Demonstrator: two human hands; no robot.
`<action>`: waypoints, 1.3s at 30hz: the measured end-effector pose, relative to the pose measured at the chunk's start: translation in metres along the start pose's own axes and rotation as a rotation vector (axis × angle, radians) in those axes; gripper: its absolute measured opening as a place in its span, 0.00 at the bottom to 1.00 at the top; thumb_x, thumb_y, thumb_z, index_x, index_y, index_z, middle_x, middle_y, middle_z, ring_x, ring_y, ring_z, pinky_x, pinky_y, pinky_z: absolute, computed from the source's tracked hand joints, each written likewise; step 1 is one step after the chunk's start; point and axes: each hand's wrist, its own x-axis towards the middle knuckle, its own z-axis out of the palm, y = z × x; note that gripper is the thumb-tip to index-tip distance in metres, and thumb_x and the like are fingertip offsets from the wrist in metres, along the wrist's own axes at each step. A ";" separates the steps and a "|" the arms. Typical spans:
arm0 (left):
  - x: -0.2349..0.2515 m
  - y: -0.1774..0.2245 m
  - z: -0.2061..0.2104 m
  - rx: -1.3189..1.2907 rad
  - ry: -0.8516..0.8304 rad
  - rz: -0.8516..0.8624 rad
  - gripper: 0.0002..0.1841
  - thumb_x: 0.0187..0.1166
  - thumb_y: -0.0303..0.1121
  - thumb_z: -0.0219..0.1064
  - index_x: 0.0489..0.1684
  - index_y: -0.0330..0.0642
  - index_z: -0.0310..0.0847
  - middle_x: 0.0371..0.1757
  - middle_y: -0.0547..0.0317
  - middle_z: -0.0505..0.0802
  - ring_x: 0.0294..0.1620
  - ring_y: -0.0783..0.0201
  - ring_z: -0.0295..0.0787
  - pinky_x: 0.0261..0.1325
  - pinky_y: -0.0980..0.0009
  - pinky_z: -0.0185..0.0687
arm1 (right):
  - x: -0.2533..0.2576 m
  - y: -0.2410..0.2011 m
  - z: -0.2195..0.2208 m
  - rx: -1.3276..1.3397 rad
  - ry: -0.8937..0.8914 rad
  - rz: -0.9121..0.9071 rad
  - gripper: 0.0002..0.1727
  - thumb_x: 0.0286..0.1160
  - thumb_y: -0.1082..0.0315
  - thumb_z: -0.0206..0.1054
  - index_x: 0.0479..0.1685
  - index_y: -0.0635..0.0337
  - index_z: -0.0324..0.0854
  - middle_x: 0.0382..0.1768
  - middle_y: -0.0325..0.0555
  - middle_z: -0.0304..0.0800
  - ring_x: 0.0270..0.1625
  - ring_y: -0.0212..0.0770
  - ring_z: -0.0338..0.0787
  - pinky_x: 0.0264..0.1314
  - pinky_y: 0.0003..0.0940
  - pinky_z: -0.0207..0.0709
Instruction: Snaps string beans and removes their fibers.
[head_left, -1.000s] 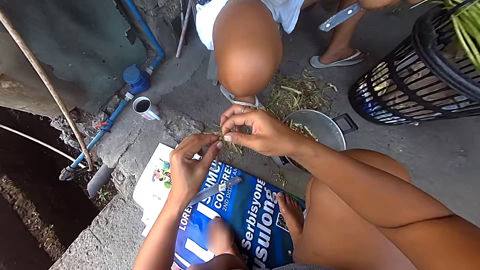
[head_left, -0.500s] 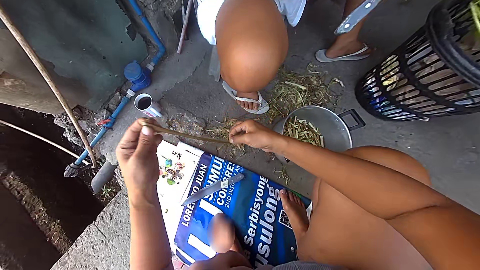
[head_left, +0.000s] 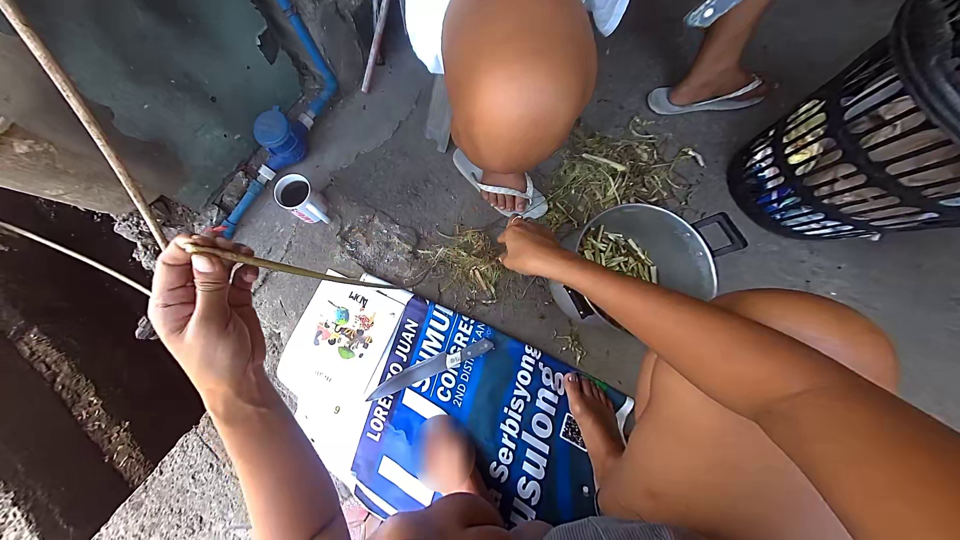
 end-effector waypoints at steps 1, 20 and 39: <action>0.000 -0.002 0.005 0.017 -0.027 -0.009 0.09 0.90 0.30 0.55 0.55 0.54 0.80 0.52 0.72 0.90 0.50 0.73 0.89 0.56 0.74 0.87 | -0.004 -0.003 -0.003 0.041 0.050 -0.048 0.18 0.76 0.66 0.71 0.62 0.66 0.88 0.68 0.67 0.80 0.73 0.66 0.80 0.70 0.66 0.73; -0.012 -0.025 0.093 0.144 -0.482 -0.166 0.17 0.84 0.34 0.65 0.69 0.43 0.78 0.60 0.66 0.87 0.56 0.74 0.85 0.59 0.75 0.84 | -0.078 -0.086 -0.057 0.791 0.476 -0.800 0.08 0.69 0.65 0.79 0.35 0.60 0.93 0.42 0.42 0.87 0.36 0.23 0.81 0.37 0.16 0.75; -0.026 -0.029 0.106 0.229 -0.350 -0.210 0.11 0.70 0.22 0.77 0.47 0.37 0.88 0.37 0.65 0.95 0.34 0.78 0.90 0.42 0.80 0.88 | -0.097 -0.084 -0.061 0.649 0.615 -0.720 0.04 0.74 0.70 0.73 0.36 0.57 0.93 0.48 0.44 0.85 0.42 0.31 0.81 0.38 0.23 0.72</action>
